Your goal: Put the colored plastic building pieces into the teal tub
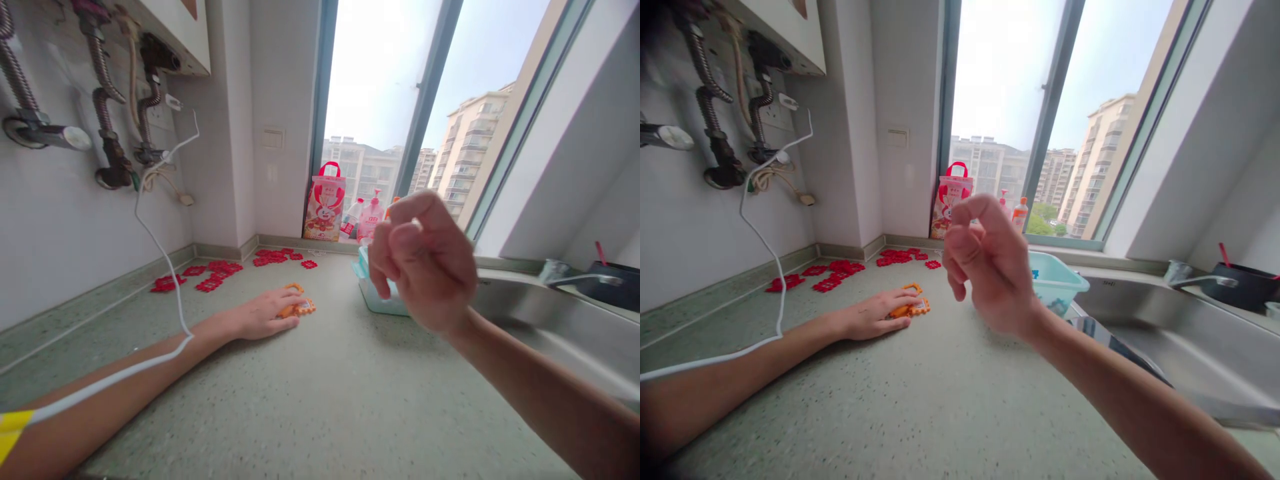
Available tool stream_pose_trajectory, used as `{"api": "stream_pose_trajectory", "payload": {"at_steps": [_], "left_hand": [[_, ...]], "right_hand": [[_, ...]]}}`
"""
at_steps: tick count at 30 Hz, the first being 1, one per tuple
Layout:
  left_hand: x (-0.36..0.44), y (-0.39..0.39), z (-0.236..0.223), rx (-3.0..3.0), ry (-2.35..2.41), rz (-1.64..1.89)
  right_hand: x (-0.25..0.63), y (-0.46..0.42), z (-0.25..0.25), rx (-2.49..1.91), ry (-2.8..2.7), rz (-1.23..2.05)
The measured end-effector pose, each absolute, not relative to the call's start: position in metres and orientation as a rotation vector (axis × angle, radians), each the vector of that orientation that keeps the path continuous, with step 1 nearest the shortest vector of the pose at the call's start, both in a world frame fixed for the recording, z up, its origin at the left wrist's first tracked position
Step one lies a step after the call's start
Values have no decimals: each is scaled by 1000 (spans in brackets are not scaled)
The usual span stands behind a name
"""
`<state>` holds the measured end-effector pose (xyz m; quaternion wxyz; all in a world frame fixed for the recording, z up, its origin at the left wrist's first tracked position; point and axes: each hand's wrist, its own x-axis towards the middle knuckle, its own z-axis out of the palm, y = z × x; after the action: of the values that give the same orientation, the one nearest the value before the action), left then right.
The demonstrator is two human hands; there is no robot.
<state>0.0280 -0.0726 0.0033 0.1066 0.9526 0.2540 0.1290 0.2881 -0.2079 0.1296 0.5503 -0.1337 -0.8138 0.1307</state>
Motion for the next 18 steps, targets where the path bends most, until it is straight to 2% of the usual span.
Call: {"api": "stream_pose_trajectory", "payload": {"at_steps": [10, 18], "left_hand": [[29, -69, 5, 2824, 602, 483], [26, -67, 4, 2858, 815, 442]], "right_hand": [[265, -122, -9, -807, -2284, 328], [290, -92, -27, -998, -2299, 159]]}}
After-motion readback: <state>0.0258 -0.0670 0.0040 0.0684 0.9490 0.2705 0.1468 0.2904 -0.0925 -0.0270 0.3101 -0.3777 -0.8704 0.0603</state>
